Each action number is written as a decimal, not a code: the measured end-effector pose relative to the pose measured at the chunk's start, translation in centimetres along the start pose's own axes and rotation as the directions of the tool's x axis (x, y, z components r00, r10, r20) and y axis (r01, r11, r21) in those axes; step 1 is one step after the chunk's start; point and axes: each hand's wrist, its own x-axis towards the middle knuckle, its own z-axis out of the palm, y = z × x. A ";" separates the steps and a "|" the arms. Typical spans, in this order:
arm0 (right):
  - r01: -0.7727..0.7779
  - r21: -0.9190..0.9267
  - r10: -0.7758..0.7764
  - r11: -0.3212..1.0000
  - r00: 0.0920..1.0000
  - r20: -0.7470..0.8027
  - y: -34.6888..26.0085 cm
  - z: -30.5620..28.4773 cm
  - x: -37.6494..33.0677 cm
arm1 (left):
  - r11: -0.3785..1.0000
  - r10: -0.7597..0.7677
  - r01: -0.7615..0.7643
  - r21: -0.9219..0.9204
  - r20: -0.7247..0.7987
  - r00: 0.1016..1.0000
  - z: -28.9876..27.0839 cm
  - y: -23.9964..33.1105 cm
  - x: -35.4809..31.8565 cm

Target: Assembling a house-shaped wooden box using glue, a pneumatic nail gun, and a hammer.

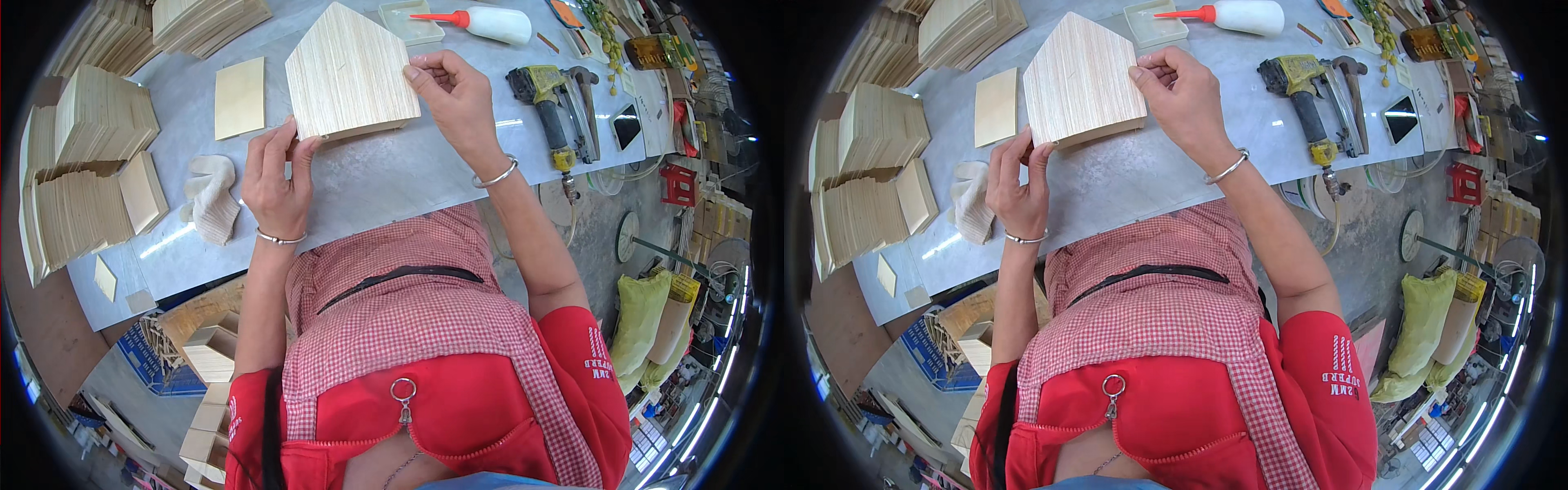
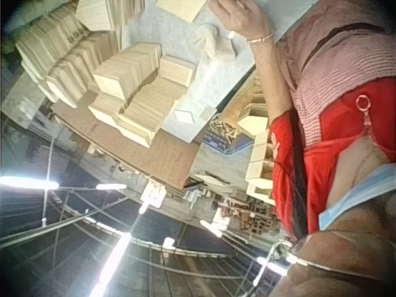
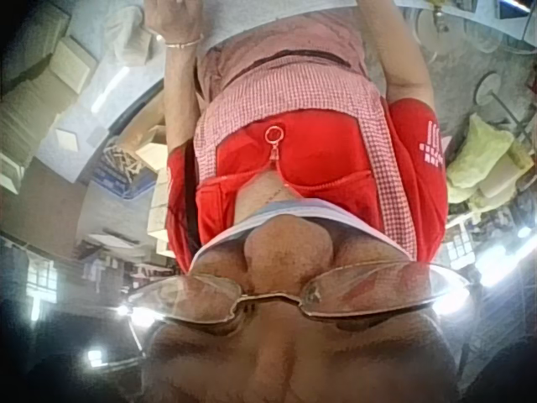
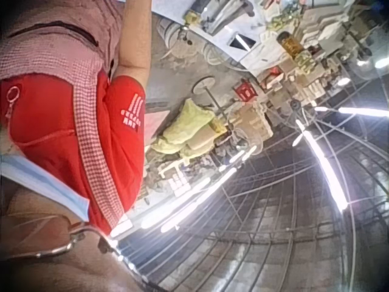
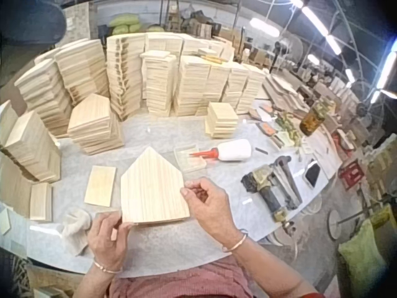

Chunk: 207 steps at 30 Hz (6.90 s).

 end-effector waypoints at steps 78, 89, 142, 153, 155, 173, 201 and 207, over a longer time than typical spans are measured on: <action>0.643 -0.470 -0.506 0.605 0.766 0.396 -0.8 -2.8 -2.5 | 0.987 -0.094 0.100 -0.124 0.056 0.994 -0.2 -0.9 -0.8; 0.619 -0.483 -0.463 0.619 0.785 0.412 -1.5 -3.1 -2.6 | 0.954 -0.169 0.173 -0.246 0.036 0.985 0.0 -0.2 -0.8; 0.619 -0.504 -0.427 0.603 0.784 0.452 -1.6 -3.2 -2.6 | 0.991 -0.004 0.012 -0.134 0.056 0.998 -0.3 -1.6 0.1; 0.647 -0.510 -0.504 0.567 0.762 0.407 -1.0 -2.8 -2.7 | 0.993 0.070 -0.068 -0.092 0.022 0.997 0.1 -1.9 0.1; 0.661 -0.503 -0.544 0.556 0.747 0.381 -0.9 -2.8 -2.7 | 0.994 0.071 -0.069 -0.090 0.023 0.997 0.1 -1.9 0.1; 0.622 -0.477 -0.516 0.621 0.783 0.348 -0.5 -2.9 -2.5 | 0.998 0.032 -0.029 -0.055 0.049 0.998 0.4 -1.5 0.2; 0.190 -0.842 -0.202 0.504 0.974 0.099 2.2 -12.7 -3.4 | 0.995 0.033 -0.028 -0.092 0.054 0.998 0.4 -1.7 0.2; -0.119 -0.952 0.154 0.283 0.985 -0.078 4.5 -16.4 -4.6 | 0.996 0.034 -0.030 -0.089 0.054 0.998 0.4 -1.8 0.1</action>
